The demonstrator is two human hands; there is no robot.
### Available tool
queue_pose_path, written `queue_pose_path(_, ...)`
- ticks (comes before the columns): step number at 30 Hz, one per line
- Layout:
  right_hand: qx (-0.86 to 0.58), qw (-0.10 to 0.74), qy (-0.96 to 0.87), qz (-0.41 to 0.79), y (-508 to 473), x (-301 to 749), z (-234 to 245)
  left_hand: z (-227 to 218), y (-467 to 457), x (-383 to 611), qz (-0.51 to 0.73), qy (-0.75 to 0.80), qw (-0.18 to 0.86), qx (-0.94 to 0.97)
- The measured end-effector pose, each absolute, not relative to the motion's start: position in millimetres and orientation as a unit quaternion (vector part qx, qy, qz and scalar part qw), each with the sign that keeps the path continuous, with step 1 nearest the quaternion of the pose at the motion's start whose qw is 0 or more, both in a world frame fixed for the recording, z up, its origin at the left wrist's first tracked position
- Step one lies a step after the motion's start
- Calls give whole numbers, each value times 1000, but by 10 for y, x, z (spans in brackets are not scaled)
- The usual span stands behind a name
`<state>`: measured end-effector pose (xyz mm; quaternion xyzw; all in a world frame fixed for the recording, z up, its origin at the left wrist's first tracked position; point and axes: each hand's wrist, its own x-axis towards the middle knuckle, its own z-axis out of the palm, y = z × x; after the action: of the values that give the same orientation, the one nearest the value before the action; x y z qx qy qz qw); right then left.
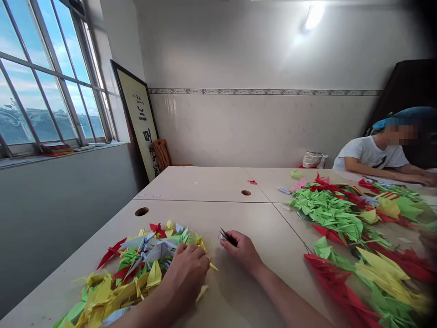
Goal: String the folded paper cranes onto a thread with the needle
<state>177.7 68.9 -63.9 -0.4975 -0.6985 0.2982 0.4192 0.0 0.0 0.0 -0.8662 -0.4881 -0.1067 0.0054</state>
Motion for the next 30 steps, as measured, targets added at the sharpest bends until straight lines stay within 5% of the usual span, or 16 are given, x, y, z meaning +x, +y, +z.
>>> queue_pose_path(3,-493,433,-686,315,679,1779,-645,136,42,-28,-226,-471,-79,-849)
queue_pose_path(8,-480,479,-650,343,652,1777,-607,403,190,155,-463,-451,-462,-607)
queue_pose_path(11,-463,515,-624,362,637,1770,-571,393,347,365,-569,-368,-605,-417)
queue_pose_path(19,-400,583,-549,446,529,1688,-393,166,575,450,-646,-341,-596,-334)
queue_pose_path(30,-346,569,-547,507,460,1621,-355,-4,513,449,-580,-318,-695,-281)
